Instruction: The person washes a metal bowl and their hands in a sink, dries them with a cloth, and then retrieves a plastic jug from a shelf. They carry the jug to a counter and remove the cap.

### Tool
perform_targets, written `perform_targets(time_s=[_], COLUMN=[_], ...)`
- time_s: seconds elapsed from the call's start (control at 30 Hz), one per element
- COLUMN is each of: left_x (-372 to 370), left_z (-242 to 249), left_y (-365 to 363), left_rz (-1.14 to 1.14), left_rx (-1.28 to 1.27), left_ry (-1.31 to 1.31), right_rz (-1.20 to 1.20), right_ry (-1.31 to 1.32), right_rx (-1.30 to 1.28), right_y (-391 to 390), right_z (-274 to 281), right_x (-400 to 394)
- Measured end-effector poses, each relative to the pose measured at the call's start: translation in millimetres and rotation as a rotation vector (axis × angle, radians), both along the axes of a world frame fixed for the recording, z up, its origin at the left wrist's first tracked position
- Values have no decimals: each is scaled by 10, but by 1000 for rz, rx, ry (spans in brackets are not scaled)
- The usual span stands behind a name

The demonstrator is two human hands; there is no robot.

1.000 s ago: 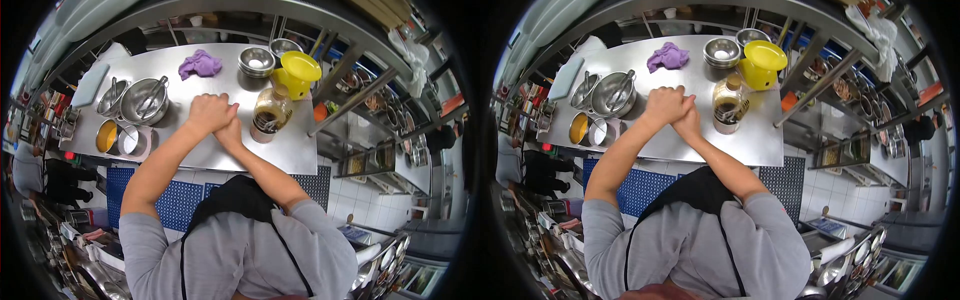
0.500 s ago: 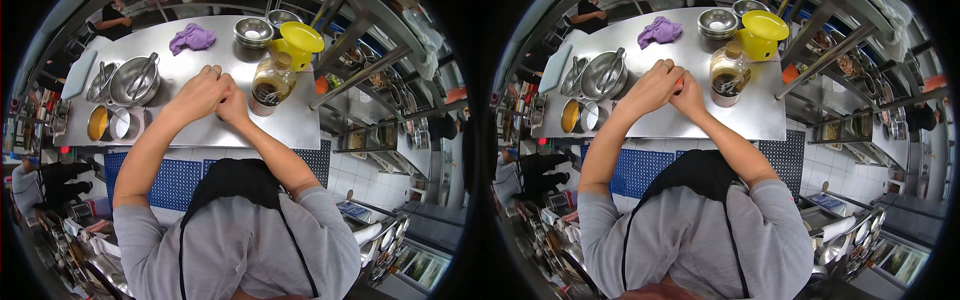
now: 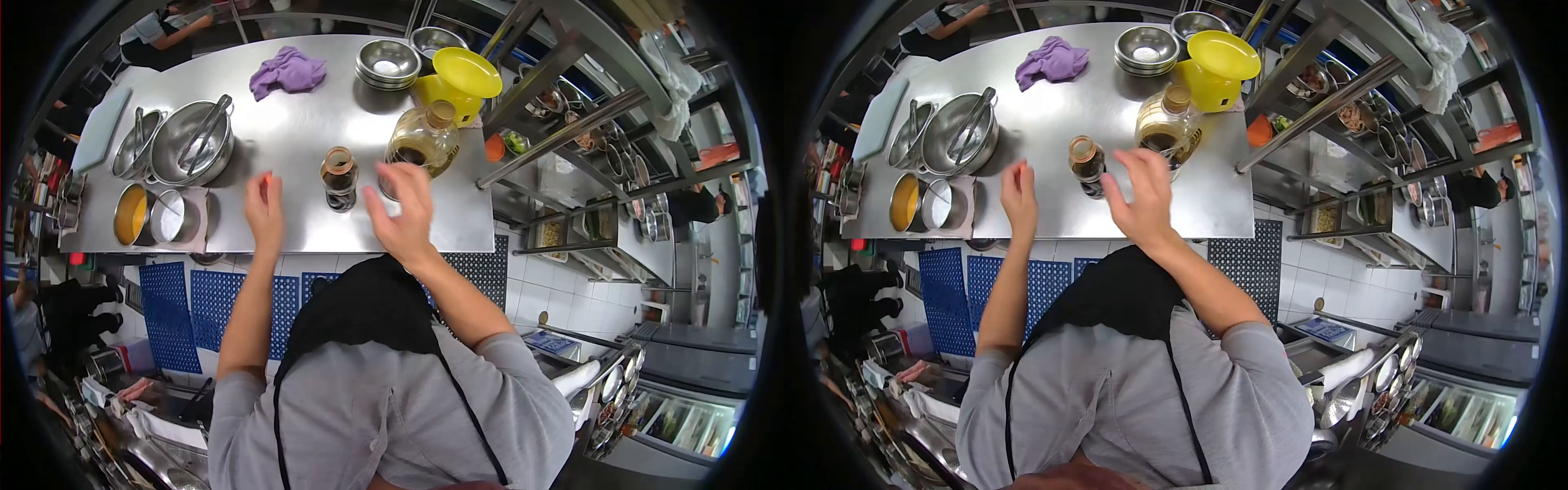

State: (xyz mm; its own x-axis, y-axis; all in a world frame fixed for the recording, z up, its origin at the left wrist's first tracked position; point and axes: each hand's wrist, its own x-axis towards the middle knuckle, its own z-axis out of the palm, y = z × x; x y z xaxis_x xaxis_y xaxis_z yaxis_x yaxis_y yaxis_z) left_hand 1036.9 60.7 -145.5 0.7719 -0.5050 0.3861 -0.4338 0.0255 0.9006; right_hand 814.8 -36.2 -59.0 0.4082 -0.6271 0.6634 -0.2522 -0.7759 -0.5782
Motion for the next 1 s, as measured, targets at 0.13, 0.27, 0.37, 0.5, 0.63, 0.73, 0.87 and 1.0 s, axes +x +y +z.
perform_targets(time_s=[0.13, 0.27, 0.37, 0.5, 0.63, 0.73, 0.87, 1.0], left_x=[-158, -181, -176, -192, -194, -180, -204, -184], left_z=[-454, -559, -548, -577, -576, -555, -579, -541], left_y=[216, 194, 182, 231, 198, 218, 234, 219], left_rz=[-19, -26, -24, 8, 5, -1, -2, 30], left_rx=[103, 99, 55, 98, 89, 108, 115, 100], left_ry=[-128, -255, -280, -255, -266, -258, -282, -297], right_rz=[-355, -387, -286, -42, -13, -100, -207, -222], right_ry=[-158, -278, -368, -400, -397, -356, -276, -236], right_rx=[-375, -182, 74, 113, 93, -22, -130, -193], right_y=[-269, -713, -867, -1006, -1061, -1025, -1012, -1004], right_z=[437, 471, 397, 381, 301, 279, 284, 315], right_x=[-18, 294, 338, 195, 145, 168, 175, 176])
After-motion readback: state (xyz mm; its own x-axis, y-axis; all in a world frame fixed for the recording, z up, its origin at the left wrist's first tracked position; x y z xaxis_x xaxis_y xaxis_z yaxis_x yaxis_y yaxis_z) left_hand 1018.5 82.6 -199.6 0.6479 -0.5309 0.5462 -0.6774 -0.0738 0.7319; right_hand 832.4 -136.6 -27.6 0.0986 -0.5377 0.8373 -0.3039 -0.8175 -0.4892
